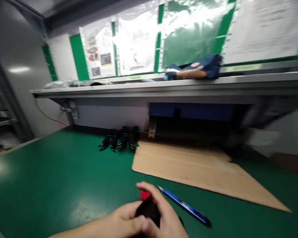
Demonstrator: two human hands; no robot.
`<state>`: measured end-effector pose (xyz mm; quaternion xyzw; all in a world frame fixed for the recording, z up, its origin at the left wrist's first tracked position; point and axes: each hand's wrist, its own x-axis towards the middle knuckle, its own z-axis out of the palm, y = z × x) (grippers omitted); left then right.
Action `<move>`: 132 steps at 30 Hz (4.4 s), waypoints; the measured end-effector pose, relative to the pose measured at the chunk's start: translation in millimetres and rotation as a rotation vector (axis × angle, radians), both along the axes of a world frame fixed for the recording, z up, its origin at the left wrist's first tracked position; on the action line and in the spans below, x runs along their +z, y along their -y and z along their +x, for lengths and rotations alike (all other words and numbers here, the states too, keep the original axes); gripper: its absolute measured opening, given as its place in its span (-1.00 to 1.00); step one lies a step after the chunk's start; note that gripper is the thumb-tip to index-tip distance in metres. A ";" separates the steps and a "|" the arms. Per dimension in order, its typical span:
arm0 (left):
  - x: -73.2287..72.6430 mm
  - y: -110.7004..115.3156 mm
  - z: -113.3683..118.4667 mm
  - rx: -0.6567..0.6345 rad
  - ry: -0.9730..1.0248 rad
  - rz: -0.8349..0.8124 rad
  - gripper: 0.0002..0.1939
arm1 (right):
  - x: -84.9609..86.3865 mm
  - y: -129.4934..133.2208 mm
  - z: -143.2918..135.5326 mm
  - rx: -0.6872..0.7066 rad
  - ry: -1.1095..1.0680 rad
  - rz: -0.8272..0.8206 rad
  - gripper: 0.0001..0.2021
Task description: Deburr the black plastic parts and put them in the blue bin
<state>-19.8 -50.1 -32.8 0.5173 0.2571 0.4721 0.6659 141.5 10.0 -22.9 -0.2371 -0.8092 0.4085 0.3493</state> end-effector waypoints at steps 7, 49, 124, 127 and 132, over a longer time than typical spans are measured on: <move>3.8 -4.3 -0.2 0.202 0.044 -0.450 -0.51 | 4.4 -79.9 61.8 -0.393 0.543 0.309 -0.76; 29.1 7.8 -7.8 0.056 -0.487 -0.138 -0.61 | 16.6 -16.9 25.4 -0.169 0.676 0.819 -0.65; 24.7 13.1 -5.0 0.270 -0.480 -0.099 -0.60 | 11.1 -18.6 22.3 0.171 0.566 0.344 -0.54; 26.2 16.0 -4.2 0.274 -0.468 -0.076 -0.61 | 23.5 -26.4 32.9 0.373 0.303 -0.036 -0.37; 27.4 18.5 -5.7 0.279 -0.462 -0.083 -0.62 | 26.7 -42.8 46.3 0.272 0.006 -0.217 -0.26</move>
